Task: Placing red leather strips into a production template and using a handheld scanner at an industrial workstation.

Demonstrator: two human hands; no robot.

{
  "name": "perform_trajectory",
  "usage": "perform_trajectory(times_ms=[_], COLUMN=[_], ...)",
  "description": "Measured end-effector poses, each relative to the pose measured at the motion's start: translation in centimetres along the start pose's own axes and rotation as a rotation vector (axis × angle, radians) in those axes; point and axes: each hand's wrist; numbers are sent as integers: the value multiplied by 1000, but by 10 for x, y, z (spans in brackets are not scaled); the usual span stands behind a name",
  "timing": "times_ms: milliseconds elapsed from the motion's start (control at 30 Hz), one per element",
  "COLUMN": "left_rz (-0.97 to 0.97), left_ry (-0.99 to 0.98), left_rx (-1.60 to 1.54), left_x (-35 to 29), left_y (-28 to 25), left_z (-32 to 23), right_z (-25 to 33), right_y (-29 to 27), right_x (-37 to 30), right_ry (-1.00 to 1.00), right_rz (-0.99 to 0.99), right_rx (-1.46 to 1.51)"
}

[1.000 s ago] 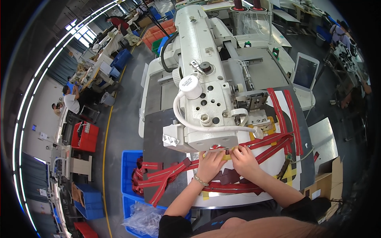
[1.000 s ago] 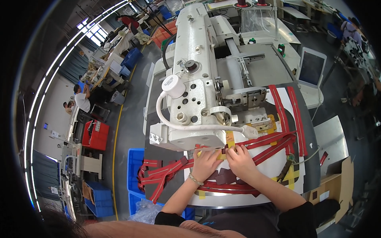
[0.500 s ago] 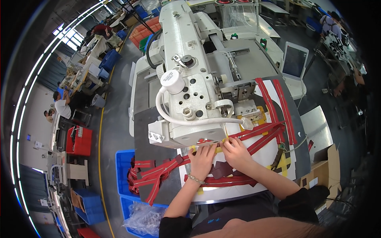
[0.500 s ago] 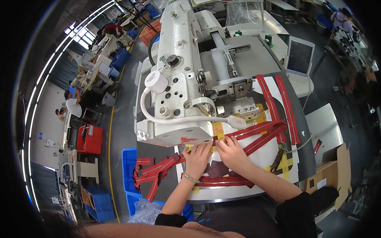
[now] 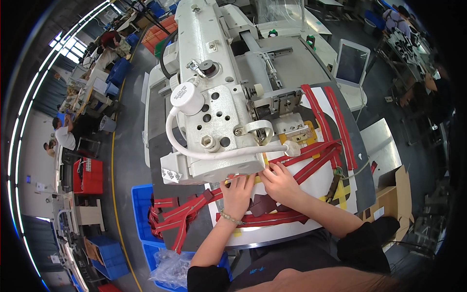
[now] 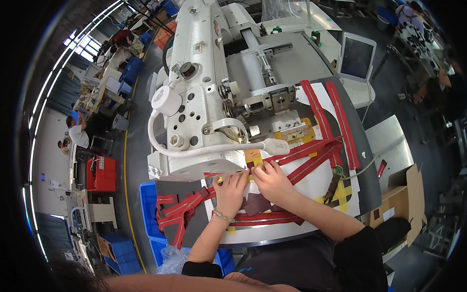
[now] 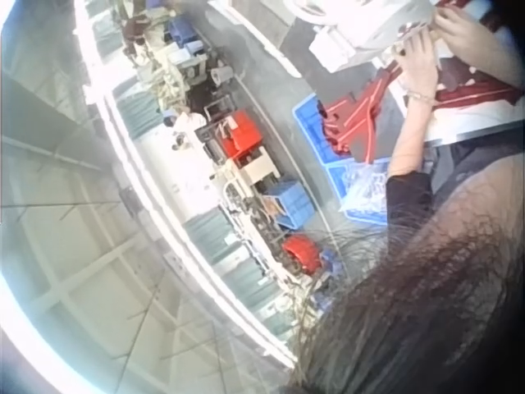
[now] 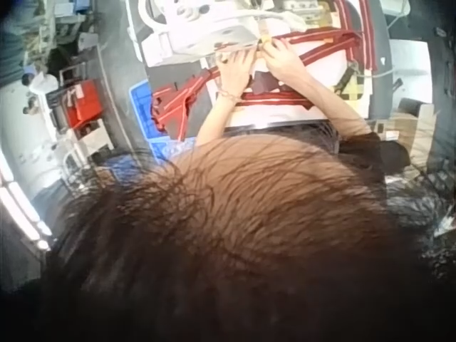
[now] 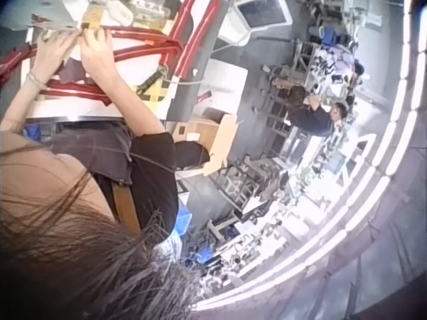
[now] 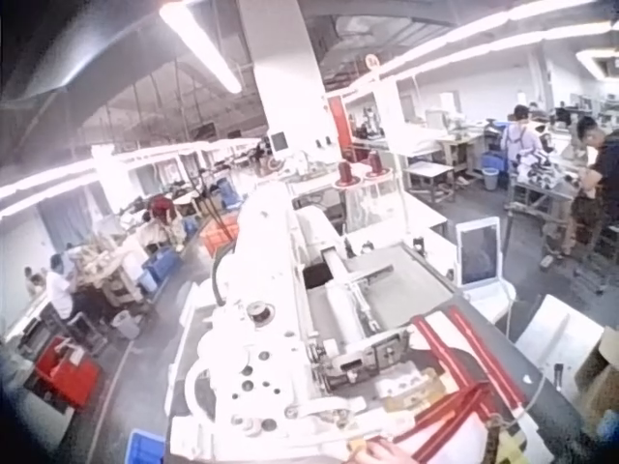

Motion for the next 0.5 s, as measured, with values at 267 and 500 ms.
perform_trajectory(times_ms=[267, 500], left_rz=[-35, 25], left_ry=[24, 37], left_rx=[-16, -20], left_x=[1, 2], left_y=[2, 0], left_z=[2, 3], right_z=[-3, -4], right_y=[5, 5], right_x=[-2, -1], right_ry=[-3, -3], right_rz=[-23, -10], right_rx=[17, 27])
Point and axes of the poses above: each hand's wrist, its own x-axis towards the middle knuckle, its own y-axis out of the palm, z = x × y, and after that the axes turned 10 degrees about y, right-handed
